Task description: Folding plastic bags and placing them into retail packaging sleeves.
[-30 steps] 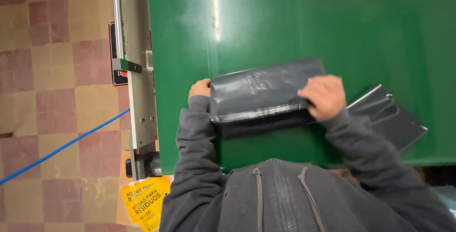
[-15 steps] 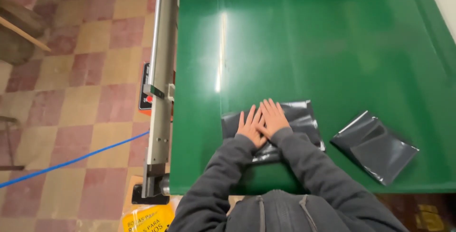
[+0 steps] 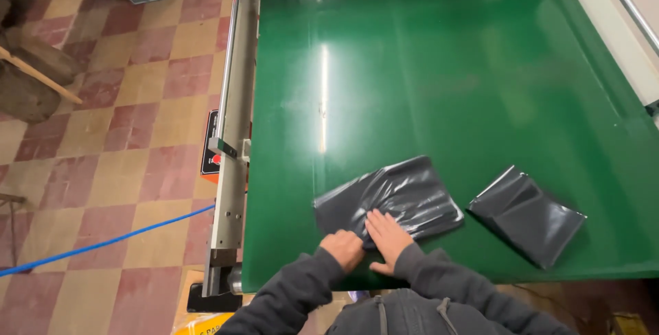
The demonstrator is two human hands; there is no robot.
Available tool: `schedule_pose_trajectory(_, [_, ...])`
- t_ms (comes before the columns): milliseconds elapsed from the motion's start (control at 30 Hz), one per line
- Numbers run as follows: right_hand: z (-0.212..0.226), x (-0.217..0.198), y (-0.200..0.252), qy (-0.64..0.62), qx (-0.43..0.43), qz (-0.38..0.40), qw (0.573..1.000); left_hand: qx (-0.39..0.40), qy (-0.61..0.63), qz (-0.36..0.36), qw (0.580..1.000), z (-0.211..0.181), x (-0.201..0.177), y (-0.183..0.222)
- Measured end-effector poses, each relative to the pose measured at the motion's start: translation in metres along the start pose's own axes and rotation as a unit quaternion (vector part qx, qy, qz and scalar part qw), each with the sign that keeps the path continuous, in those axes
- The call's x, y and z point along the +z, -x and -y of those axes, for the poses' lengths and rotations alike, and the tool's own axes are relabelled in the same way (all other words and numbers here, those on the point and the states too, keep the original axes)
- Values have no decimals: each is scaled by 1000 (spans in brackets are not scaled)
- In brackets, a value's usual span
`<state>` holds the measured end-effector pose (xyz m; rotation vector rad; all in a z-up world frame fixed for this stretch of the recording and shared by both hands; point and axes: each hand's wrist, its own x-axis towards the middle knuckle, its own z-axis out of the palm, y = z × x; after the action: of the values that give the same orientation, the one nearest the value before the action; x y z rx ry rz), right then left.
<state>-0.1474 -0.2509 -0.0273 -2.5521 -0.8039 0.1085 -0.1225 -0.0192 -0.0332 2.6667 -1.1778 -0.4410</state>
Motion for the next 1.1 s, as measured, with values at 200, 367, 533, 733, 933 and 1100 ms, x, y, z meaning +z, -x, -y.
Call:
schedule_pose_trajectory(200, [-19, 34, 76, -117, -51, -79, 989, 304, 204, 30, 930, 19, 20, -101])
schedule_pose_trajectory(367, [-48, 87, 142, -445, 135, -199, 863, -89, 698, 359, 613, 82, 107, -159])
schedule_pose_trajectory(533, [-102, 72, 133, -499, 545, -165, 653, -90, 481, -20, 872, 77, 92, -151])
schedule_pose_trajectory(733, [-116, 40, 152, -641, 477, -152, 582, -202, 152, -201, 946, -6, 3, -136])
schedule_pose_trajectory(933, [-55, -126, 72, 153, 177, -342, 910, -221, 189, -302, 908, -55, -36, -159])
schedule_pose_trajectory(1100, [-92, -115, 14, 16, 68, -242, 968, -85, 315, -412, 851, -66, -77, -106])
